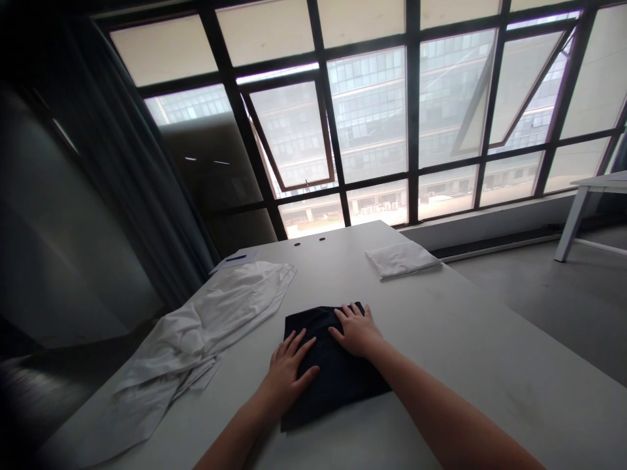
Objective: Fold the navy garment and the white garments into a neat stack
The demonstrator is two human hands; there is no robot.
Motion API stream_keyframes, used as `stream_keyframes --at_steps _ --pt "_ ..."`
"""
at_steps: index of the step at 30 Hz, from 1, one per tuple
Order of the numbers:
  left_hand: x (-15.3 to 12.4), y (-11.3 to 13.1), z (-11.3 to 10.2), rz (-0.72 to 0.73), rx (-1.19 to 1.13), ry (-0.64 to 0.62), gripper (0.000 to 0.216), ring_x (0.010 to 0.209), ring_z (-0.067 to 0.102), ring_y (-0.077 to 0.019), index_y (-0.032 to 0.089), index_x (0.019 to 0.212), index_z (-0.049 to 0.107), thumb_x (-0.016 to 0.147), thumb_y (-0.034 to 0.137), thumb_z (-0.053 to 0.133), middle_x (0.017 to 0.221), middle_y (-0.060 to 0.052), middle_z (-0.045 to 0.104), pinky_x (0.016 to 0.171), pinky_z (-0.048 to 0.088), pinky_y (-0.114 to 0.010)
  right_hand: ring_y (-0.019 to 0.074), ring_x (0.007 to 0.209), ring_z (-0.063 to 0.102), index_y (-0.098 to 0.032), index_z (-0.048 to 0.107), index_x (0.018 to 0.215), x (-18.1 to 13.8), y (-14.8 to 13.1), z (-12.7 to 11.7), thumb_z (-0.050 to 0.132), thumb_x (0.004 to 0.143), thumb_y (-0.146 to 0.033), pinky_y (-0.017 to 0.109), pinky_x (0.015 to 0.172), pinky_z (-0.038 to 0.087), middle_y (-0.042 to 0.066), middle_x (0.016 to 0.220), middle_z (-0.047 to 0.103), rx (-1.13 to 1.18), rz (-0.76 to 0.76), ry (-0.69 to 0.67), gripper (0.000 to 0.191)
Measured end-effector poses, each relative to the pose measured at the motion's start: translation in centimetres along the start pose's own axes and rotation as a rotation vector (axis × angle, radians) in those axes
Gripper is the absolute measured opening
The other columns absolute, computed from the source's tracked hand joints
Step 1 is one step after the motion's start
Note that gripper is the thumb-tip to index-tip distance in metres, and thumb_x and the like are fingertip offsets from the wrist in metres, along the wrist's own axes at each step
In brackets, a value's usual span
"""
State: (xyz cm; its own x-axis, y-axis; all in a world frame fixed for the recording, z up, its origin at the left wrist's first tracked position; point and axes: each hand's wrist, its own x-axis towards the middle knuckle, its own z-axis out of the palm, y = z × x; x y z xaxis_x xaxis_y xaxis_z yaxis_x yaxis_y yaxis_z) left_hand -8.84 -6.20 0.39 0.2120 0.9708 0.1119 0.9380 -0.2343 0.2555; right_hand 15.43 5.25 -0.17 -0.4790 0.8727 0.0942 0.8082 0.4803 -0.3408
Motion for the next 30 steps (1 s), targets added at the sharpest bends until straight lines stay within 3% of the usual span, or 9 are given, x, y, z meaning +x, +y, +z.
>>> stream_keyframes --at_steps 10,30 --pt "0.02 0.54 -0.59 -0.016 -0.007 -0.034 0.065 0.159 0.021 -0.0369 0.045 0.158 0.04 0.098 0.069 0.051 0.173 0.001 0.027 0.125 0.022 -0.066 0.0393 0.156 0.023 -0.024 0.039 0.161 -0.12 -0.21 -0.26 0.031 0.1 -0.07 0.067 0.123 0.006 0.014 0.169 0.035 0.0 0.002 -0.012 0.077" --pt "0.47 0.06 0.31 0.005 -0.016 -0.022 0.065 0.158 0.021 -0.0363 0.043 0.158 0.04 0.099 0.067 0.051 0.173 0.001 0.027 0.126 0.021 -0.064 0.0392 0.156 0.02 -0.025 0.036 0.163 0.58 0.29 0.43 0.029 0.1 -0.07 0.067 0.123 0.003 0.012 0.17 0.032 -0.021 0.014 -0.039 0.078"
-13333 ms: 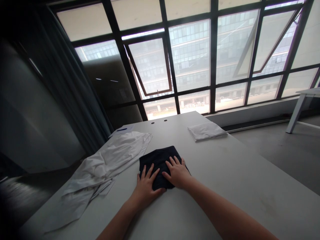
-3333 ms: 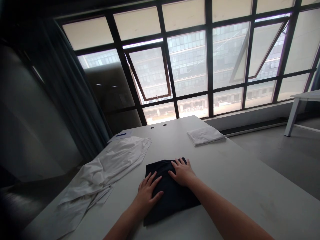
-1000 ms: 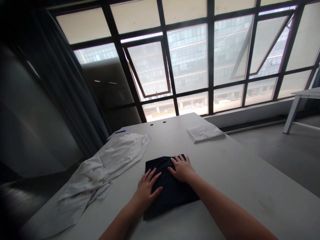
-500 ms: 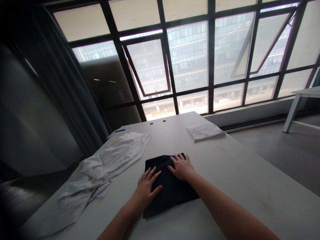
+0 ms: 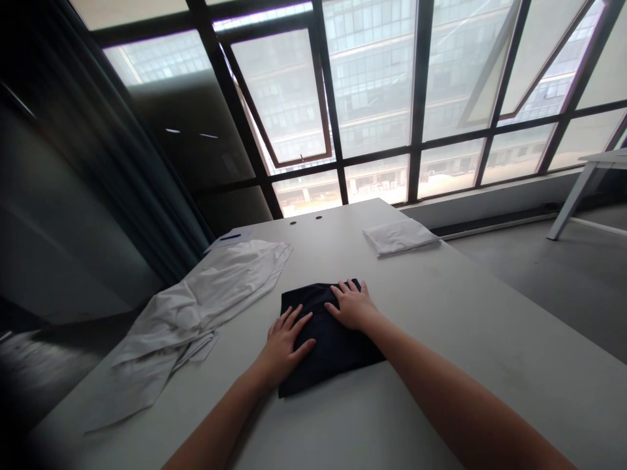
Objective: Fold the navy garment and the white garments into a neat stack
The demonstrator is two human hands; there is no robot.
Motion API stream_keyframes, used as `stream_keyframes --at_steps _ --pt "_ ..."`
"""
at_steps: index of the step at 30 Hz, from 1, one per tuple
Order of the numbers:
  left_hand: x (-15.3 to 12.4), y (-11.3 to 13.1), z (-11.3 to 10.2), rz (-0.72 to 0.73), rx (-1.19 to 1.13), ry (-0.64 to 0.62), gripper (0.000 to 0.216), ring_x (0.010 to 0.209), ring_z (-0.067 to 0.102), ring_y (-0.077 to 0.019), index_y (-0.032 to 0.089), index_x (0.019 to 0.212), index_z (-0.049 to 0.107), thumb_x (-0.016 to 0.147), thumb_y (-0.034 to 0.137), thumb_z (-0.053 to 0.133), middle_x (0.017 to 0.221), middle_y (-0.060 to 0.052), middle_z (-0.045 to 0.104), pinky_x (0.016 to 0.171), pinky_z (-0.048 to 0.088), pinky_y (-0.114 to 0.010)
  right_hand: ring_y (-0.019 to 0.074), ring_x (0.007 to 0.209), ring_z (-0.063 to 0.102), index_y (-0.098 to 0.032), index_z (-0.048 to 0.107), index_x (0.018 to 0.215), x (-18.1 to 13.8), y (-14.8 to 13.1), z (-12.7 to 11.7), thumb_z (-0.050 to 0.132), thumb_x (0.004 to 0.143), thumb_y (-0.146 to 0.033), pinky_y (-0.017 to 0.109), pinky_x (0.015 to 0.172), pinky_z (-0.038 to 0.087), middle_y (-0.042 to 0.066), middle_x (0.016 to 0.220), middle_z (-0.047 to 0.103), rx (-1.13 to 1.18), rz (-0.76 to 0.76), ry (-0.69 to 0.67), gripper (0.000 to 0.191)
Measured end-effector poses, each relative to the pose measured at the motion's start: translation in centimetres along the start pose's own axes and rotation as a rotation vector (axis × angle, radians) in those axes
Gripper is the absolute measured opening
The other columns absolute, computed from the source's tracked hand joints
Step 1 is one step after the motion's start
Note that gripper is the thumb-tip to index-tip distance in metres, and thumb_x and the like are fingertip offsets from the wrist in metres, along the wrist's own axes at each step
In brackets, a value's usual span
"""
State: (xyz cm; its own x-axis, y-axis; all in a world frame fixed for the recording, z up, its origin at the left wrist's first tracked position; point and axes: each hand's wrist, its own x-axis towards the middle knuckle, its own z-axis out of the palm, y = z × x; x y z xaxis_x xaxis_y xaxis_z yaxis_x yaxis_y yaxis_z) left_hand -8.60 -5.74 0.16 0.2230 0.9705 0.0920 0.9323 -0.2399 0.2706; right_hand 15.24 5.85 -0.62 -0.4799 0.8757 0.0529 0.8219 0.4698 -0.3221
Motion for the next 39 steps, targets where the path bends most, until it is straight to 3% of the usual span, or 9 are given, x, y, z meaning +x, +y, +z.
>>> stream_keyframes --at_steps 9,12,15,19,24,29,33,36,39 --pt "-0.2 0.3 -0.4 -0.001 0.002 0.006 0.064 0.158 0.022 -0.0365 0.044 0.158 0.04 0.099 0.067 0.052 0.173 0.001 0.027 0.125 0.021 -0.065 0.0423 0.157 0.02 -0.022 0.037 0.163 -0.6 -0.9 -0.7 0.025 0.102 -0.069 0.072 0.121 -0.006 0.016 0.169 0.033 -0.057 0.0 0.01 0.078" --pt "-0.3 0.2 -0.4 -0.003 0.003 0.008 0.064 0.158 0.022 -0.0362 0.045 0.158 0.04 0.099 0.067 0.052 0.172 0.001 0.028 0.125 0.022 -0.064 0.0376 0.157 0.022 -0.022 0.04 0.161 -1.3 -2.4 -0.7 0.022 0.105 -0.063 0.065 0.124 -0.004 0.015 0.169 0.034 -0.037 -0.118 0.035 0.072" --pt "-0.3 0.1 -0.3 -0.005 0.006 0.015 0.064 0.158 0.022 -0.0362 0.044 0.157 0.041 0.098 0.067 0.053 0.172 0.001 0.028 0.125 0.022 -0.063 0.033 0.16 0.018 -0.026 0.036 0.163 -1.6 -3.3 -0.6 0.02 0.103 -0.07 0.057 0.127 0.003 0.013 0.173 0.022 0.026 -0.209 -0.039 0.076" --pt "-0.5 0.0 -0.4 -0.006 0.017 0.004 0.067 0.158 0.021 -0.0367 0.044 0.159 0.038 0.098 0.071 0.049 0.173 0.001 0.025 0.125 0.022 -0.063 0.0342 0.161 0.012 -0.03 0.028 0.166 -1.0 -2.3 -0.8 0.02 0.099 -0.078 0.06 0.126 0.0 0.009 0.174 0.017 0.015 -0.12 -0.082 0.083" --pt "-0.5 -0.1 -0.6 -0.024 0.035 -0.035 0.071 0.159 0.021 -0.0377 0.045 0.161 0.034 0.097 0.076 0.044 0.174 0.001 0.023 0.124 0.02 -0.066 0.0345 0.16 0.012 -0.025 0.025 0.167 -0.3 -0.4 -1.1 0.02 0.097 -0.079 0.062 0.126 0.001 0.01 0.174 0.019 -0.012 0.023 -0.092 0.089" --pt "0.0 0.4 -1.9 -0.044 0.051 0.007 0.071 0.148 0.041 -0.0367 0.039 0.157 0.045 0.096 0.075 0.047 0.163 -0.004 0.047 0.122 0.026 -0.062 0.037 0.159 0.016 -0.023 0.028 0.166 -0.6 -0.7 -1.9 0.024 0.098 -0.076 0.068 0.124 0.003 0.013 0.173 0.022 -0.019 0.019 -0.108 0.087" --pt "0.4 1.3 -2.9 -0.059 0.039 0.135 0.048 0.124 0.061 -0.0302 0.033 0.132 0.068 0.104 0.061 0.041 0.132 -0.004 0.072 0.118 0.03 -0.056 0.0436 0.153 0.03 -0.022 0.04 0.162 -1.4 -2.0 -3.1 0.033 0.095 -0.077 0.074 0.12 -0.004 0.019 0.166 0.038 -0.059 -0.004 -0.12 0.087" --pt "0.7 1.4 -2.4 -0.068 0.065 0.199 0.04 0.118 0.062 -0.0286 0.031 0.122 0.071 0.103 0.054 0.045 0.12 -0.005 0.073 0.116 0.03 -0.056 0.0444 0.153 0.029 -0.02 0.043 0.16 -2.3 -3.4 -2.9 0.033 0.097 -0.075 0.071 0.121 -0.01 0.021 0.165 0.04 -0.074 -0.041 -0.038 0.085" --pt "1.0 0.5 -1.0 -0.085 0.098 0.203 0.045 0.131 0.055 -0.0302 0.031 0.138 0.064 0.1 0.053 0.053 0.136 -0.008 0.065 0.119 0.03 -0.055 0.0388 0.159 0.018 -0.023 0.035 0.164 -2.7 -4.6 -1.7 0.027 0.099 -0.074 0.065 0.124 -0.006 0.015 0.172 0.026 0.0 -0.133 0.005 0.083"
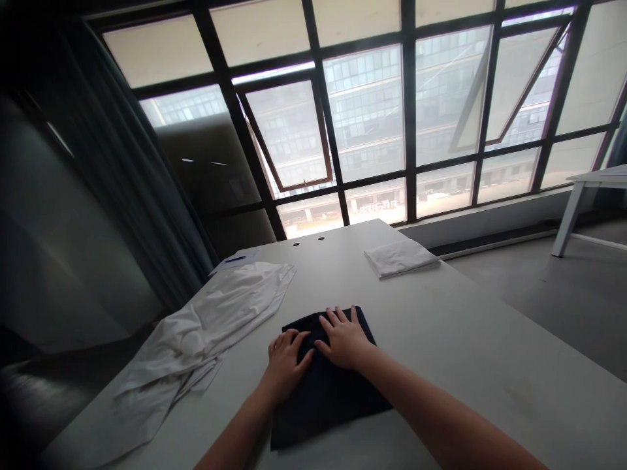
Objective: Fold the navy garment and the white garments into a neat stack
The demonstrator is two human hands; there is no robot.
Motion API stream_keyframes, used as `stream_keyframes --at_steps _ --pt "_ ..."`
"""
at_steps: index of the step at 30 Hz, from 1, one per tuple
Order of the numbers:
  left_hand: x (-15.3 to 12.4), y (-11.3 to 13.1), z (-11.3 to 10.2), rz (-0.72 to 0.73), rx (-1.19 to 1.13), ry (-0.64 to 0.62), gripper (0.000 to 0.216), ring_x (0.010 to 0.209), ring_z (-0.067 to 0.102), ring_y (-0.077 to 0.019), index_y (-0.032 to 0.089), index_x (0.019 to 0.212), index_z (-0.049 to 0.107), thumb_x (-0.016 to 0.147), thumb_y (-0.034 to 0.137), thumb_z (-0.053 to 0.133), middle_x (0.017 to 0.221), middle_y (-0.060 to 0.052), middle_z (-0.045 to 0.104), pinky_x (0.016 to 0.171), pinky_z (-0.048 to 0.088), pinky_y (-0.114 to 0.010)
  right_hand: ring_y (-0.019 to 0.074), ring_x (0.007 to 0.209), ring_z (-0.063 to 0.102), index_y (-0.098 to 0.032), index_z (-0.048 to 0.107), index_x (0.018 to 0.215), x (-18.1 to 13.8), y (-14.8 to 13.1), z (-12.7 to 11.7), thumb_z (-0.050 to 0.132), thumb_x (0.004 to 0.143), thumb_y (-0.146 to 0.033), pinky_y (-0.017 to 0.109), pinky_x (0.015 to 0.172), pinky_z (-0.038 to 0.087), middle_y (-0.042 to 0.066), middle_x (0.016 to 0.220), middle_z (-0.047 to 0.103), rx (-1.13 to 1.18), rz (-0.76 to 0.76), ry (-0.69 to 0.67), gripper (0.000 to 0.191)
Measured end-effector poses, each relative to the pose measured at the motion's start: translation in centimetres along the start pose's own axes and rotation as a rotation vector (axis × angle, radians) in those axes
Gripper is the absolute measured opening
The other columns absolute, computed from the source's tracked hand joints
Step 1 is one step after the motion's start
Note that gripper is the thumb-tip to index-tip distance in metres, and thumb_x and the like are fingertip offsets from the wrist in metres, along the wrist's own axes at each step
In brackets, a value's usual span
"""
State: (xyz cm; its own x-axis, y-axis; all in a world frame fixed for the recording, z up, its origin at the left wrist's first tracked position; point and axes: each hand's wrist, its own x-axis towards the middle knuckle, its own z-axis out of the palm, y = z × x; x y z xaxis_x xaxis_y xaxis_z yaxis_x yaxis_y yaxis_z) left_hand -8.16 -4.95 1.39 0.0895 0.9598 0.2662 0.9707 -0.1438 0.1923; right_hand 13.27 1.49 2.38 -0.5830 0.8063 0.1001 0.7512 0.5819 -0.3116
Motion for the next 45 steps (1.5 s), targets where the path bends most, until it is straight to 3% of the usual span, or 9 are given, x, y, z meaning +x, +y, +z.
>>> stream_keyframes --at_steps 7,12,16,20,23,28,34,39,45 --pt "0.2 -3.3 0.8 -0.108 0.009 -0.181 0.077 0.157 0.029 -0.0346 0.031 0.16 0.04 0.097 0.076 0.043 0.17 -0.01 0.032 0.126 0.019 -0.061 0.0333 0.16 0.015 -0.025 0.029 0.166 1.0 1.4 0.6 0.021 0.098 -0.078 0.057 0.127 0.003 0.011 0.173 0.022 0.042 0.052 -0.086 0.086" --pt "0.0 -3.3 -0.7 -0.225 0.096 -0.144 0.084 0.156 0.027 -0.0409 0.02 0.16 0.041 0.097 0.076 0.042 0.168 -0.018 0.034 0.125 0.018 -0.067 0.0387 0.16 0.013 -0.022 0.033 0.164 0.9 2.4 0.1 0.02 0.098 -0.079 0.067 0.124 -0.003 0.014 0.172 0.024 -0.044 0.164 -0.075 0.089" --pt "-1.3 -1.0 -3.4 0.045 0.062 -0.067 0.067 0.159 0.024 -0.0348 0.024 0.158 0.045 0.101 0.059 0.05 0.171 -0.012 0.031 0.129 0.021 -0.057 0.0413 0.16 0.005 -0.021 0.037 0.163 0.2 1.4 0.7 0.028 0.102 -0.066 0.069 0.12 -0.015 0.014 0.173 0.022 -0.151 0.109 0.059 0.077" --pt "-3.6 1.8 -5.4 0.379 -0.131 -0.357 0.092 0.158 0.025 -0.0364 0.038 0.163 0.033 0.085 0.075 0.067 0.171 -0.003 0.031 0.129 0.019 -0.062 0.0409 0.159 0.012 -0.02 0.03 0.165 0.3 1.4 1.3 0.028 0.103 -0.058 0.07 0.122 -0.005 0.014 0.173 0.023 -0.088 0.067 -0.03 0.073" --pt "-4.2 3.0 -5.2 0.412 -0.169 -0.475 0.116 0.159 0.013 -0.0445 0.039 0.165 0.022 0.071 0.082 0.075 0.174 -0.005 0.019 0.125 0.007 -0.074 0.0411 0.158 0.016 -0.021 0.029 0.166 0.8 2.1 1.0 0.026 0.103 -0.064 0.071 0.122 0.0 0.014 0.172 0.024 -0.039 0.103 -0.091 0.077" --pt "-2.9 2.6 -3.5 0.355 -0.091 -0.402 0.092 0.159 0.02 -0.0398 0.04 0.162 0.033 0.082 0.054 0.077 0.172 -0.002 0.028 0.127 0.007 -0.071 0.0447 0.156 0.02 -0.017 0.042 0.159 0.7 1.1 -0.9 0.039 0.102 -0.056 0.071 0.121 0.008 0.019 0.17 0.028 -0.124 0.13 0.008 0.07" --pt "-2.2 1.3 -3.4 0.202 -0.01 -0.263 0.094 0.151 0.035 -0.0431 0.029 0.155 0.049 0.071 0.051 0.084 0.165 -0.012 0.043 0.124 0.026 -0.065 0.0365 0.118 0.065 -0.013 0.068 0.126 -2.3 -4.4 -4.1 0.043 0.1 -0.051 0.046 0.097 0.05 0.023 0.127 0.069 -0.073 -0.06 -0.024 0.052" --pt "-2.8 -0.4 -4.9 0.12 -0.013 -0.316 0.088 0.139 0.05 -0.0394 0.031 0.152 0.054 0.069 0.034 0.081 0.153 -0.012 0.054 0.115 0.044 -0.055 0.0408 0.106 0.07 -0.01 0.064 0.135 -4.2 -6.4 -3.9 0.069 0.076 -0.071 0.048 0.089 0.056 0.023 0.12 0.072 -0.048 -0.193 -0.303 0.085" --pt "-2.3 -2.9 -4.7 0.176 -0.053 -0.248 0.089 0.142 0.052 -0.0289 0.032 0.149 0.057 0.064 0.003 0.06 0.158 -0.005 0.053 0.119 0.043 -0.043 0.0382 0.107 0.07 -0.013 0.067 0.127 -3.0 -5.7 -2.6 0.07 0.08 -0.036 0.049 0.089 0.056 0.019 0.117 0.074 -0.156 -0.12 -0.161 0.052"
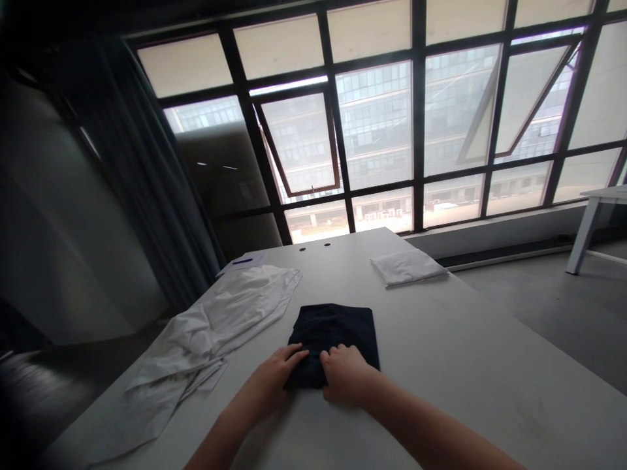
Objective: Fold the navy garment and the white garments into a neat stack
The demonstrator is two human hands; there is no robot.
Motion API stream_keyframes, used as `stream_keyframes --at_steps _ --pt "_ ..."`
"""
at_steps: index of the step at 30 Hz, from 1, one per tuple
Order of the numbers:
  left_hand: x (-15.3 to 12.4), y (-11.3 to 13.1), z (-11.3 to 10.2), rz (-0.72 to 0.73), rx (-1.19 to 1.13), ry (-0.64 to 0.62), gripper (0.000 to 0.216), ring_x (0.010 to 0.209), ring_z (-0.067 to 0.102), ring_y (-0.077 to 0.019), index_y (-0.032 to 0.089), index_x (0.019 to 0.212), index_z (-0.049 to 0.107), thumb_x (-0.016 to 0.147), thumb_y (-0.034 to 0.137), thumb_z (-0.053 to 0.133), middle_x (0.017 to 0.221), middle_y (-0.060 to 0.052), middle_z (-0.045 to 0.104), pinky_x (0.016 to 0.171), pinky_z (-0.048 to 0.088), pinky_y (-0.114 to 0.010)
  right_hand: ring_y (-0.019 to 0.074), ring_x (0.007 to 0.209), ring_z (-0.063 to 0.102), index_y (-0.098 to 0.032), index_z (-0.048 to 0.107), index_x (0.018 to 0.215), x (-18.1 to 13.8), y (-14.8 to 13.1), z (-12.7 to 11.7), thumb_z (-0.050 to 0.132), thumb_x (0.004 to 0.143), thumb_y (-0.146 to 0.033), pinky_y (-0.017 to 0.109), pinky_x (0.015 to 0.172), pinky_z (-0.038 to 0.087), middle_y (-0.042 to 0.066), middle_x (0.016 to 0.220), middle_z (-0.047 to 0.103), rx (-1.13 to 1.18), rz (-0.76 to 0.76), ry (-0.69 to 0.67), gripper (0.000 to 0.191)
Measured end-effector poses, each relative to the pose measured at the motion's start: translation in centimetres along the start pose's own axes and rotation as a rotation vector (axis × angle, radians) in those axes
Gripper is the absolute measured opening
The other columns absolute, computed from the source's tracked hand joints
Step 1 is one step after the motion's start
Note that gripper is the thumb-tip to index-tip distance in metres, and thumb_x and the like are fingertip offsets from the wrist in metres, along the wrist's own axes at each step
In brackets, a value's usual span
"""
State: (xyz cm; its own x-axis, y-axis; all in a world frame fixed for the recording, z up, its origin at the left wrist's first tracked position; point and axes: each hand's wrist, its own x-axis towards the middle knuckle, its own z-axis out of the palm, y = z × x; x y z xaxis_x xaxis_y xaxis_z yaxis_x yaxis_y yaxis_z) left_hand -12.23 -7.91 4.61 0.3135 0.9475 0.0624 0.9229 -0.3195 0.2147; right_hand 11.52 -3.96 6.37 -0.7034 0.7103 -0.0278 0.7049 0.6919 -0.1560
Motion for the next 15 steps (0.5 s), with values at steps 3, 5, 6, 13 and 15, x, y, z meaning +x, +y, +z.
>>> stream_keyframes --at_steps 3,5,6,13,15 --pt "0.9 -0.7 0.4 0.013 -0.027 0.101 0.076 0.135 0.06 -0.0258 0.028 0.142 0.062 0.071 0.001 0.055 0.15 -0.006 0.061 0.115 0.048 -0.04 0.0371 0.107 0.069 -0.014 0.069 0.12 0.6 1.0 -0.6 0.066 0.081 -0.022 0.048 0.088 0.055 0.017 0.113 0.073 -0.081 0.071 0.054 0.04" --pt "1.4 -0.9 0.7 0.03 -0.038 0.207 0.063 0.127 0.067 -0.0246 0.027 0.137 0.063 0.08 0.003 0.052 0.14 -0.006 0.069 0.109 0.053 -0.039 0.0361 0.104 0.07 -0.014 0.07 0.117 0.5 1.2 -1.2 0.063 0.082 -0.016 0.045 0.084 0.056 0.018 0.113 0.072 -0.129 0.123 0.085 0.036" --pt "1.6 -1.0 0.9 0.036 -0.038 0.267 0.057 0.122 0.07 -0.0242 0.027 0.136 0.063 0.085 0.005 0.051 0.135 -0.006 0.072 0.105 0.056 -0.038 0.0347 0.101 0.071 -0.015 0.069 0.119 0.4 1.0 -1.5 0.063 0.082 -0.015 0.043 0.081 0.057 0.018 0.116 0.071 -0.135 0.144 0.103 0.037" --pt "1.7 -0.9 1.7 0.071 0.015 0.542 0.025 0.091 0.078 -0.0235 0.026 0.124 0.065 0.104 0.029 0.05 0.108 -0.006 0.08 0.078 0.06 -0.031 0.0277 0.085 0.077 -0.015 0.052 0.143 -0.3 -2.3 -1.4 0.054 0.091 -0.009 0.033 0.068 0.055 0.021 0.123 0.069 -0.086 0.152 0.16 0.053" --pt "1.6 -0.7 1.6 0.062 -0.014 0.547 0.024 0.085 0.077 -0.0223 0.027 0.117 0.067 0.106 0.037 0.049 0.1 -0.005 0.08 0.075 0.059 -0.03 0.0273 0.085 0.077 -0.017 0.06 0.13 0.1 -1.9 -1.5 0.047 0.091 -0.002 0.032 0.068 0.054 0.014 0.108 0.073 -0.065 0.174 0.151 0.044"
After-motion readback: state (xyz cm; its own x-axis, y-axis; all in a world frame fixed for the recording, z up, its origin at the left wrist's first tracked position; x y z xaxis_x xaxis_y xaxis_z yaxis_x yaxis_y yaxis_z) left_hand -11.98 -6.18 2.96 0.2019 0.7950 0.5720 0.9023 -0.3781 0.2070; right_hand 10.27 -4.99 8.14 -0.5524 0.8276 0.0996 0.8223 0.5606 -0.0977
